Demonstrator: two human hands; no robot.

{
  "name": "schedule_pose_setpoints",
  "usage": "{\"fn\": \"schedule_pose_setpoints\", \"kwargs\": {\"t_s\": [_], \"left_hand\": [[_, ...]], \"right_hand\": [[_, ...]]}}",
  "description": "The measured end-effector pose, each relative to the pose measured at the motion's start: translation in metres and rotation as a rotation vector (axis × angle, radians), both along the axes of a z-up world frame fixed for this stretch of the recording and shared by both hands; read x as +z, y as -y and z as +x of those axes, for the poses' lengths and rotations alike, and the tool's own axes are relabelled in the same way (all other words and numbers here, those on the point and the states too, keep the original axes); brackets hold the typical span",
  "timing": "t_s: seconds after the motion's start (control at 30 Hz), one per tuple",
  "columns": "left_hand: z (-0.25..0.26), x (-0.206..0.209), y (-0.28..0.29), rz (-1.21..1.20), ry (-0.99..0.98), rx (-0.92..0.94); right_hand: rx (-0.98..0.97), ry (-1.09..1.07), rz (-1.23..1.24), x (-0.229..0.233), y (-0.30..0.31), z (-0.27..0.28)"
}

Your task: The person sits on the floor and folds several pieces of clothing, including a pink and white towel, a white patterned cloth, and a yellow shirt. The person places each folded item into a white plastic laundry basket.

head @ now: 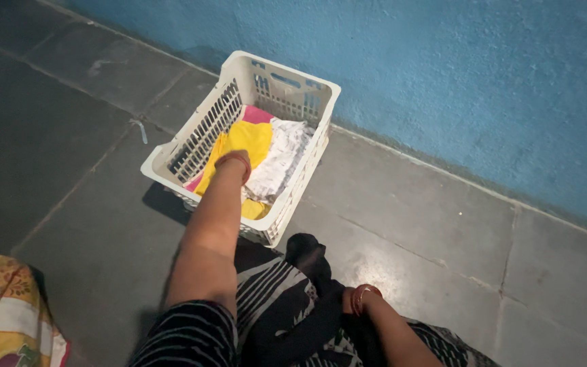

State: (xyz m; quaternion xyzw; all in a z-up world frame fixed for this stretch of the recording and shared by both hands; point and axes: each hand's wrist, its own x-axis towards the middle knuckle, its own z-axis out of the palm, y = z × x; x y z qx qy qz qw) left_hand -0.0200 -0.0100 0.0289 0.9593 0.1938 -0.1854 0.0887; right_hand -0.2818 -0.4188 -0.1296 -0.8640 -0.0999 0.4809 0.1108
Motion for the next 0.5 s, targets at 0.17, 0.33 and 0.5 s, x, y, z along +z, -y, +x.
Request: {"fn": "schedule_pose_setpoints", "kwargs": {"t_s": [0.17,0.33,0.5], "left_hand": [[-0.024,0.034,0.021,-0.031,0.04,0.029],[-0.011,0.022,0.011,-0.092,0.092,0.097],[-0.004,0.005,0.009,-0.115,-0.013,0.098]], "right_hand": [[-0.006,0.001,-0.007,-0.001,0.005,-0.001],[-0.018,0.005,0.003,-0.007,0.003,0.003],[-0.057,0.026,0.02,-0.004,0.009,0.005]]}}
